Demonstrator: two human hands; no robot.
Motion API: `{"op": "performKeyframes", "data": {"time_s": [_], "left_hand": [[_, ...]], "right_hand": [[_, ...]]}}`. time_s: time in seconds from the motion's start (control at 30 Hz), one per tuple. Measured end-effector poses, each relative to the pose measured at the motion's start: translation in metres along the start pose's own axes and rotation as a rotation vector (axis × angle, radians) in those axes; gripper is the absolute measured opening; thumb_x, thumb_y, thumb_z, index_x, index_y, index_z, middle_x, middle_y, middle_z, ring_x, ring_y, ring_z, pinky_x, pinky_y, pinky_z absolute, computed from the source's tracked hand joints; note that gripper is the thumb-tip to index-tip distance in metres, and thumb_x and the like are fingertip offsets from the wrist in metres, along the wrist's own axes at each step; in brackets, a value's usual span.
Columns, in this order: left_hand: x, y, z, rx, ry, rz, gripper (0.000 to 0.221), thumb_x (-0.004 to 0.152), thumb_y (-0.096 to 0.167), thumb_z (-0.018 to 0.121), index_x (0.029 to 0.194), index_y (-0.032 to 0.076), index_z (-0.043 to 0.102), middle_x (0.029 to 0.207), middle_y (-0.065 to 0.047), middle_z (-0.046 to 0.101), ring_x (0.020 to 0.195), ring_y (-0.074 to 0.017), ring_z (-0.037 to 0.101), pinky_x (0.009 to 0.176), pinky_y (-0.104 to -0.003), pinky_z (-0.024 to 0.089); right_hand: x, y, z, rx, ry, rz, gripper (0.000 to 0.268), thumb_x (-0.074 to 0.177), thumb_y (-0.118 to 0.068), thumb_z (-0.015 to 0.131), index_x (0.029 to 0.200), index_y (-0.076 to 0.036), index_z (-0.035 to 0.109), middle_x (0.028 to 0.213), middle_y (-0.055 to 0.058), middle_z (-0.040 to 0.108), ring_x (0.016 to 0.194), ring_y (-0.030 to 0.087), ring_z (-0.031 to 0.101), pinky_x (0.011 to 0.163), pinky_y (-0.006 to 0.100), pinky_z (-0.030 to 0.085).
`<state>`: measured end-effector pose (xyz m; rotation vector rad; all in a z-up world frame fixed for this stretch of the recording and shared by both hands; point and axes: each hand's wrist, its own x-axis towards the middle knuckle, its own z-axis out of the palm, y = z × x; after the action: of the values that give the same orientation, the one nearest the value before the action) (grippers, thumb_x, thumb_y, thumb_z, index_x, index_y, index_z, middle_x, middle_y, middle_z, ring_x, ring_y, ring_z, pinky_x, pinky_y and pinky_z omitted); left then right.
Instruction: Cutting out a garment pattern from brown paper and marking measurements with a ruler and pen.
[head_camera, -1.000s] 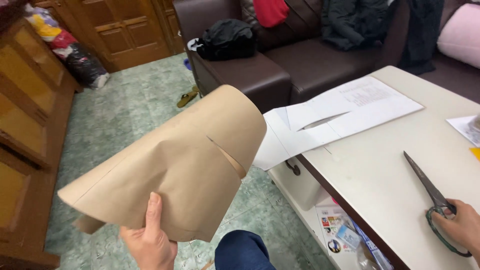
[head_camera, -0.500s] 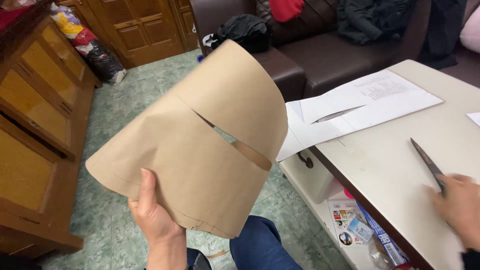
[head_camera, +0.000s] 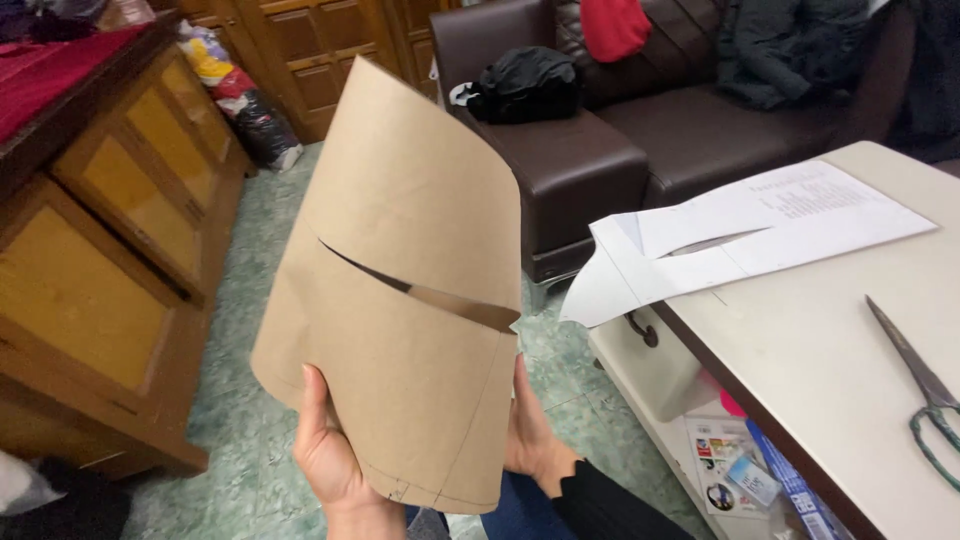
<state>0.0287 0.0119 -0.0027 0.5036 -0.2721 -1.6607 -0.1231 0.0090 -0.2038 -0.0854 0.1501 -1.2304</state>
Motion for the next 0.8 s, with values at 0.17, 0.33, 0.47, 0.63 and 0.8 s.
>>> {"op": "performKeyframes", "data": {"time_s": [0.17, 0.33, 0.47, 0.63, 0.8], "left_hand": [[0.005, 0.005, -0.026, 0.029, 0.122, -0.043, 0.046, 0.088, 0.034, 0.048, 0.131, 0.021, 0.054, 0.127, 0.003, 0.06, 0.116, -0.0188, 0.056, 0.099, -0.04, 0.044], [0.023, 0.01, -0.069, 0.006, 0.131, -0.06, 0.046, 0.088, 0.035, 0.05, 0.131, 0.018, 0.054, 0.127, -0.001, 0.06, 0.117, -0.0216, 0.056, 0.099, -0.043, 0.044], [0.035, 0.019, -0.096, 0.033, 0.171, -0.009, 0.043, 0.089, 0.032, 0.05, 0.13, 0.021, 0.055, 0.127, 0.003, 0.061, 0.118, -0.0179, 0.056, 0.1, -0.043, 0.044], [0.047, 0.011, -0.127, -0.052, 0.128, 0.07, 0.043, 0.091, 0.021, 0.048, 0.134, 0.017, 0.052, 0.133, 0.002, 0.058, 0.126, -0.0135, 0.053, 0.109, -0.038, 0.04], [0.068, 0.0, -0.173, -0.144, 0.078, 0.05, 0.041, 0.09, 0.019, 0.051, 0.13, 0.015, 0.055, 0.131, 0.0, 0.06, 0.123, -0.0163, 0.055, 0.106, -0.042, 0.041]], "right_hand": [[0.019, 0.003, -0.004, 0.129, -0.155, -0.046, 0.078, 0.077, -0.076, 0.055, 0.122, -0.013, 0.062, 0.117, 0.01, 0.066, 0.109, 0.028, 0.062, 0.091, 0.042, 0.052], [0.035, -0.024, -0.013, 0.278, -0.517, -0.169, 0.075, 0.081, -0.072, 0.061, 0.125, -0.01, 0.058, 0.114, 0.009, 0.067, 0.108, 0.025, 0.064, 0.096, 0.041, 0.051], [0.017, -0.074, -0.013, -0.075, -0.335, -0.457, 0.055, 0.085, -0.06, 0.062, 0.098, -0.006, 0.065, 0.091, 0.006, 0.069, 0.082, 0.024, 0.066, 0.075, 0.038, 0.052], [-0.016, -0.117, -0.004, -0.488, -0.301, -0.53, 0.063, 0.081, -0.04, 0.073, 0.129, -0.005, 0.053, 0.125, 0.012, 0.058, 0.113, 0.029, 0.056, 0.096, 0.041, 0.044], [-0.038, -0.151, -0.005, -0.745, -0.013, -0.671, 0.023, 0.084, -0.015, 0.071, 0.101, 0.0, 0.067, 0.092, 0.01, 0.069, 0.081, 0.023, 0.067, 0.076, 0.035, 0.05]]}}
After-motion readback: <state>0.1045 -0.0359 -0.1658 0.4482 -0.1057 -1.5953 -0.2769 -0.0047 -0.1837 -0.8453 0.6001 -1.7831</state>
